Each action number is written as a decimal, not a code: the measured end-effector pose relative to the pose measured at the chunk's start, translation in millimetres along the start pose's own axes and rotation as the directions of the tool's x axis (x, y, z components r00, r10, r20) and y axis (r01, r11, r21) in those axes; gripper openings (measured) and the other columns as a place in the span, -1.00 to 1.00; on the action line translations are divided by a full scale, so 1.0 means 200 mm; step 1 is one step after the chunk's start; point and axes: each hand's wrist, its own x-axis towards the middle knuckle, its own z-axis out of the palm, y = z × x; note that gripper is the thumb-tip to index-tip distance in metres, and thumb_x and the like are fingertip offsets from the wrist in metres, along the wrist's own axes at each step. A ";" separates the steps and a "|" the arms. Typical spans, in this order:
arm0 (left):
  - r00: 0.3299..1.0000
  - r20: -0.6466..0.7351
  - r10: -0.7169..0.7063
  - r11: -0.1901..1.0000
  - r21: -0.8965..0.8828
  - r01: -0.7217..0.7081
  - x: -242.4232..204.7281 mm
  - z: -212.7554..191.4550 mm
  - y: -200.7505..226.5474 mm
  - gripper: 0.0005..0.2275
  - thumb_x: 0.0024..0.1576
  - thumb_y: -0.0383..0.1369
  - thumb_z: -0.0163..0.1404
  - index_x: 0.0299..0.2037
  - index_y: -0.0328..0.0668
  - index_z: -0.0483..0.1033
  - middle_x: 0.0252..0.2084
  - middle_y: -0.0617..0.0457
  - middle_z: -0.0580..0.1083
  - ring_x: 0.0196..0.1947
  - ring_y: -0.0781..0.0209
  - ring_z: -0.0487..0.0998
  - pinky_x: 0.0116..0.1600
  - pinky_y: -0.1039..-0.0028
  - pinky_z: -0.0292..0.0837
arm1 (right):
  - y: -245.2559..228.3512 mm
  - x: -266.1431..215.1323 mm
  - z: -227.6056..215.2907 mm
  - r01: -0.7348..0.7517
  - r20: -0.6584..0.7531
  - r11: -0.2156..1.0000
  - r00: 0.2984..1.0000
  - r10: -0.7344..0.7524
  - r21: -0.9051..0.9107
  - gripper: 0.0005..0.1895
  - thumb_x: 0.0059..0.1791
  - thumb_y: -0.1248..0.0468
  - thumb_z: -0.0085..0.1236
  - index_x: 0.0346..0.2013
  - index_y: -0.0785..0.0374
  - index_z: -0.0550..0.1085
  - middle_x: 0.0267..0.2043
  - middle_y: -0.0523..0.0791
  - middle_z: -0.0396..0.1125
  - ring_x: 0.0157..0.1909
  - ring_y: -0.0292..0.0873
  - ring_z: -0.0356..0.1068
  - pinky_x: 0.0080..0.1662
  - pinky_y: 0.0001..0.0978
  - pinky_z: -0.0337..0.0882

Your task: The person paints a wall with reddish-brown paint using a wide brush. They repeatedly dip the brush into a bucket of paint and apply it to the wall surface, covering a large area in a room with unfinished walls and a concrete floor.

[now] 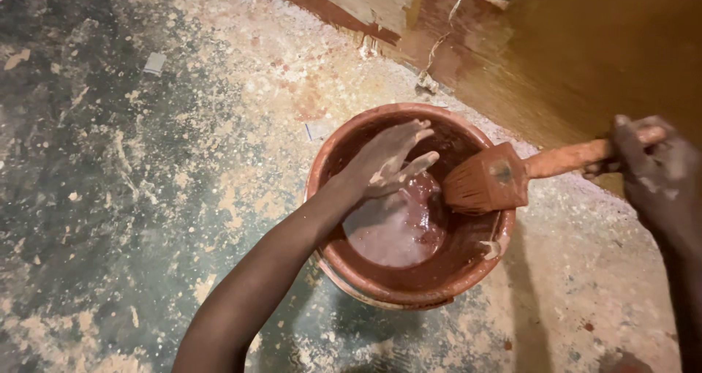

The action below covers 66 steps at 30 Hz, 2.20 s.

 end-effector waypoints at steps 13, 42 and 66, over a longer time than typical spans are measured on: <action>0.998 -0.040 0.046 0.998 0.049 -0.044 -0.06 0.05 -0.07 -0.51 0.29 -0.05 -0.06 0.33 -0.16 0.33 0.34 -0.19 0.37 0.37 -0.12 0.33 0.43 0.15 0.18 | -0.12 -0.02 -0.14 0.074 0.035 0.991 0.997 -0.070 -0.111 -0.61 0.31 0.17 -0.11 -0.24 0.45 0.31 -0.38 0.10 0.36 -0.41 -0.08 0.44 -0.31 -0.28 0.52; 0.994 -0.097 -0.054 0.959 -0.284 0.025 -0.01 -0.07 0.10 -0.56 0.37 -0.21 -0.25 0.41 -0.23 0.16 0.33 -0.30 0.36 0.34 -0.23 0.37 0.38 0.14 0.24 | 0.56 -0.04 -0.57 -0.068 -0.029 0.997 0.997 0.068 0.029 -0.39 0.38 0.01 -0.51 -0.20 0.46 0.33 -0.36 0.17 0.37 -0.45 -0.05 0.42 -0.27 -0.19 0.51; 0.974 -0.222 0.040 0.912 -0.391 -0.126 0.22 0.01 0.30 -0.55 0.29 -0.47 -0.21 0.42 -0.26 0.16 0.08 -0.26 0.45 -0.27 0.11 0.46 -0.04 0.32 0.46 | 0.22 -0.30 -0.53 -0.122 0.228 0.985 0.969 0.092 0.121 -0.87 0.11 0.34 -0.10 -0.06 0.30 0.32 0.21 0.12 0.39 0.17 0.01 0.43 0.16 -0.08 0.47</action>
